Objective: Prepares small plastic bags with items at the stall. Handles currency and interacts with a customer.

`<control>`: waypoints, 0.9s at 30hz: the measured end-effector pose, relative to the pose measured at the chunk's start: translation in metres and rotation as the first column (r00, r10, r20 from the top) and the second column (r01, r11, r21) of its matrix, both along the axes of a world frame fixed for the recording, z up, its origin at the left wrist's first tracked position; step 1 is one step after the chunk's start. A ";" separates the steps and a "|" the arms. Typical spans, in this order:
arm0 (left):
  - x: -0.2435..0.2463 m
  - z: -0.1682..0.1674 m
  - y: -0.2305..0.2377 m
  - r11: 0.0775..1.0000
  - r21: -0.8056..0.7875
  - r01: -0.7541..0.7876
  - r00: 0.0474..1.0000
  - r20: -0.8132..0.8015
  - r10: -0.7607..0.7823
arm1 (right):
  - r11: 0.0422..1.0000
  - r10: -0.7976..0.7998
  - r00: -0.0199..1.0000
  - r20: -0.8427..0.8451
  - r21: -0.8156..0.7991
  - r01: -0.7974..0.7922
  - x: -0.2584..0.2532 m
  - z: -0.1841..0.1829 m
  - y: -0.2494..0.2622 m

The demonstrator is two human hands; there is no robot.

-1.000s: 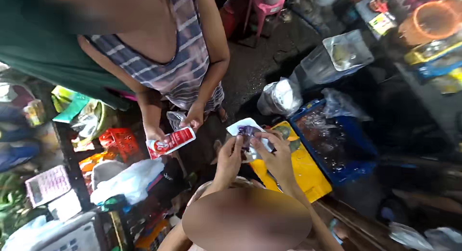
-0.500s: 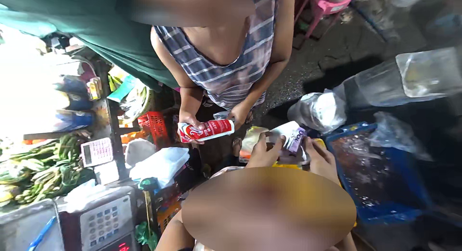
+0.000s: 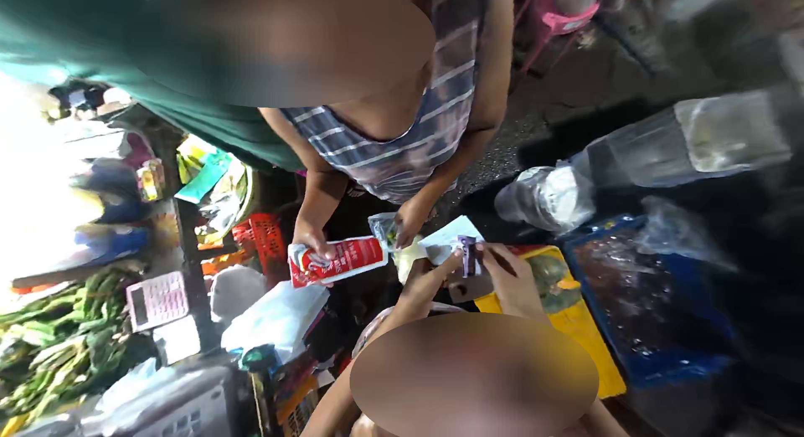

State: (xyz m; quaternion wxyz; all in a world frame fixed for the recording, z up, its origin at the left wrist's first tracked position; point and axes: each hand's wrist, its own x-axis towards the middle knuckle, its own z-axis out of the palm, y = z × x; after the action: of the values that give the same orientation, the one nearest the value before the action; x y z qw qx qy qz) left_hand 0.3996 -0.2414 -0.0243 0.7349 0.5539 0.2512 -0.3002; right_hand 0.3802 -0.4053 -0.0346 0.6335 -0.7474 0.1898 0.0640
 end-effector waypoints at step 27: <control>0.190 -0.047 -0.199 0.839 0.332 0.431 0.879 0.055 -0.474 | 0.998 -0.050 0.995 -0.091 0.020 0.052 0.136 -0.040 -0.268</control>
State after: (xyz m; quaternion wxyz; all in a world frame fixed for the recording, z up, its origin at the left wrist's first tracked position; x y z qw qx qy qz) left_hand 0.5898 -0.4406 -0.0713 0.5620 0.7247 0.1067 -0.3842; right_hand 0.5165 -0.6735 -0.0750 0.6338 -0.7316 0.2367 0.0836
